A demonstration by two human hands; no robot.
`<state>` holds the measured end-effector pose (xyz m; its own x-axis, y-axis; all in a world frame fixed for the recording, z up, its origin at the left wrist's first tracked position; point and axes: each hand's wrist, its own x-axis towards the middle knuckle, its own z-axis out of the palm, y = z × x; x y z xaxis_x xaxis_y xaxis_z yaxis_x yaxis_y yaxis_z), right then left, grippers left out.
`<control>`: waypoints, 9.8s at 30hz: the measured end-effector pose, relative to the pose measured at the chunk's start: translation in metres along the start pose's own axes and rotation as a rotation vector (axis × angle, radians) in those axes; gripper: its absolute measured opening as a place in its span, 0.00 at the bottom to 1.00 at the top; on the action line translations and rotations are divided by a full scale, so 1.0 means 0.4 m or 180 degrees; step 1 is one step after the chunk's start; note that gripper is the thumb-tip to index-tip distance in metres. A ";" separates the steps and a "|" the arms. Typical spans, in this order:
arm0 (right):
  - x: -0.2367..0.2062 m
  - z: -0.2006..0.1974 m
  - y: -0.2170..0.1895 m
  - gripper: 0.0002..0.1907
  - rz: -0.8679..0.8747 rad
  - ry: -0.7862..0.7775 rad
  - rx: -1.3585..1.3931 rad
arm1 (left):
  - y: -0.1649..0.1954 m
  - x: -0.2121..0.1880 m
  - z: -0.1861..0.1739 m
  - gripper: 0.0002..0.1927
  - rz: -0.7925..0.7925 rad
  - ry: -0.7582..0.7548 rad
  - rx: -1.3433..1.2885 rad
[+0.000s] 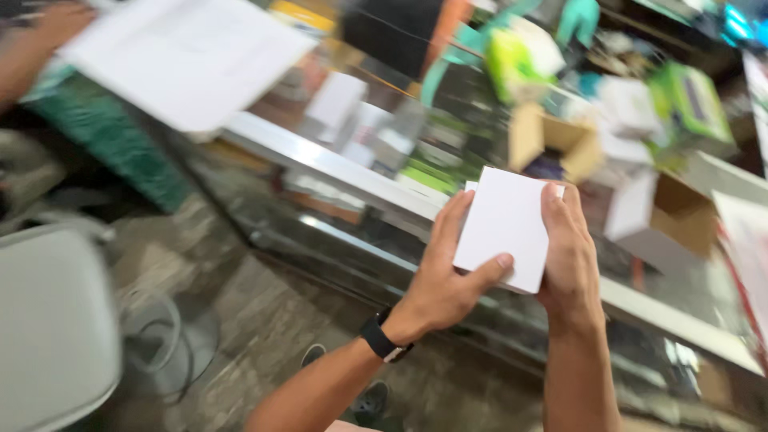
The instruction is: The person works inside an open wooden enclosure, wiring a power strip and connecting cables, then retrieves a white box from a shelf and returns to the bench. They handle a perforated metal power supply unit, connecting wires to its terminals and positioning it in the enclosure.
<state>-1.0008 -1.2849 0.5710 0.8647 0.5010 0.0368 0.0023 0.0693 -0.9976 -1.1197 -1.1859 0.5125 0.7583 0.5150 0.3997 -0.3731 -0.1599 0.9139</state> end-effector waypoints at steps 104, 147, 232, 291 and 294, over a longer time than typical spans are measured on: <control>1.787 1.677 0.539 0.24 0.2122 -0.0692 -0.0023 | -0.880 1.654 -1.879 0.71 -0.1173 -0.1193 0.1287; 3.070 1.241 1.066 0.17 0.2688 0.0056 0.0872 | -1.765 2.630 -1.500 0.38 -0.2278 0.1030 0.2340; 3.338 1.347 1.535 0.37 0.1867 -0.4893 0.1172 | -2.413 2.412 -1.276 0.17 -0.1122 0.5842 0.2070; 3.643 1.186 1.419 0.06 -0.2296 -0.3706 0.0253 | -2.236 2.726 -0.821 0.47 -0.0654 0.4229 0.3765; 3.626 1.150 1.363 0.06 -0.2890 -0.4070 0.0193 | -2.227 2.728 -0.842 0.47 -0.0878 0.4477 0.4413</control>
<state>0.0235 -0.1238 0.1075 -0.3968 0.6428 0.6553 0.2186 0.7595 -0.6126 -0.1402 -0.1979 0.1107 -0.4218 0.7049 0.5702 0.7770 -0.0431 0.6280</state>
